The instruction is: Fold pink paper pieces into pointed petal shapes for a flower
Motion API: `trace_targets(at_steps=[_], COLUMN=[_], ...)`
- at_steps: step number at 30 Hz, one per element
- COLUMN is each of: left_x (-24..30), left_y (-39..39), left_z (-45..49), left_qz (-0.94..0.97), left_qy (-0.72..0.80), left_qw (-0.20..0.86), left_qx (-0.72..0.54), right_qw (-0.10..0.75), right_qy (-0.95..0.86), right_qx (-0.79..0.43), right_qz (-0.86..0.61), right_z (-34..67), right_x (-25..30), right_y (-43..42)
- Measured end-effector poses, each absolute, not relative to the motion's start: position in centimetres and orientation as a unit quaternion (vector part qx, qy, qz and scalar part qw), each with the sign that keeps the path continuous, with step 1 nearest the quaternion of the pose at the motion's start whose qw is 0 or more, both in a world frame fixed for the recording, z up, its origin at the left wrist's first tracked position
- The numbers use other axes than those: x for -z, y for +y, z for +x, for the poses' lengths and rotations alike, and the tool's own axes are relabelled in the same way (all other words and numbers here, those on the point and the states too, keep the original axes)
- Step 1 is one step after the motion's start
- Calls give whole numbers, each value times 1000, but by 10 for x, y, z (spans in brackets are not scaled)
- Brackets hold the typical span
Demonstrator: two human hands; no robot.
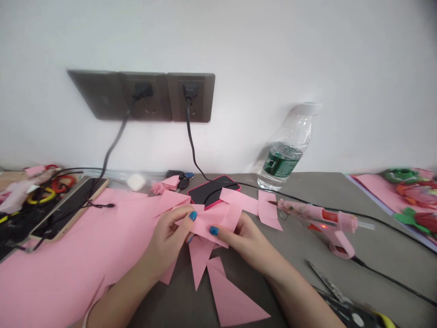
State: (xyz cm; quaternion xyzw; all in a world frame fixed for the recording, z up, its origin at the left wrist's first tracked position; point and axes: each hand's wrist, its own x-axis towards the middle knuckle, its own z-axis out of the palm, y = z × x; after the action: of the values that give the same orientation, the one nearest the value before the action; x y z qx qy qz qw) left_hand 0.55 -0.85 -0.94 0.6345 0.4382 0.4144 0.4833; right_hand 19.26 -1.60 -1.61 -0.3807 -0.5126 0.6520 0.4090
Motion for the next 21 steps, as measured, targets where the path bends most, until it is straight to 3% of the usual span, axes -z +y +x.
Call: trace_targets(at_steps=[4,9,15,21], left_x=[9,10,10,9], left_y=[-9,-6,-7,-10], left_z=[9,8,12,13], left_qz=[604,578,559,571], left_qy=[424,460,438,469], left_qw=[514,478,558,499], left_qx=[-437,-476,-430,-453], right_qw=[419,431,438,429], right_qy=[-503,-494,-491,-496], right_qx=[-658,-644,-653,-644], right_qz=[-372,-393,-374,-394], right_z=[193,191,188,189], right_x=[18,17,14,16], right_y=[-14,-14,-15,-16])
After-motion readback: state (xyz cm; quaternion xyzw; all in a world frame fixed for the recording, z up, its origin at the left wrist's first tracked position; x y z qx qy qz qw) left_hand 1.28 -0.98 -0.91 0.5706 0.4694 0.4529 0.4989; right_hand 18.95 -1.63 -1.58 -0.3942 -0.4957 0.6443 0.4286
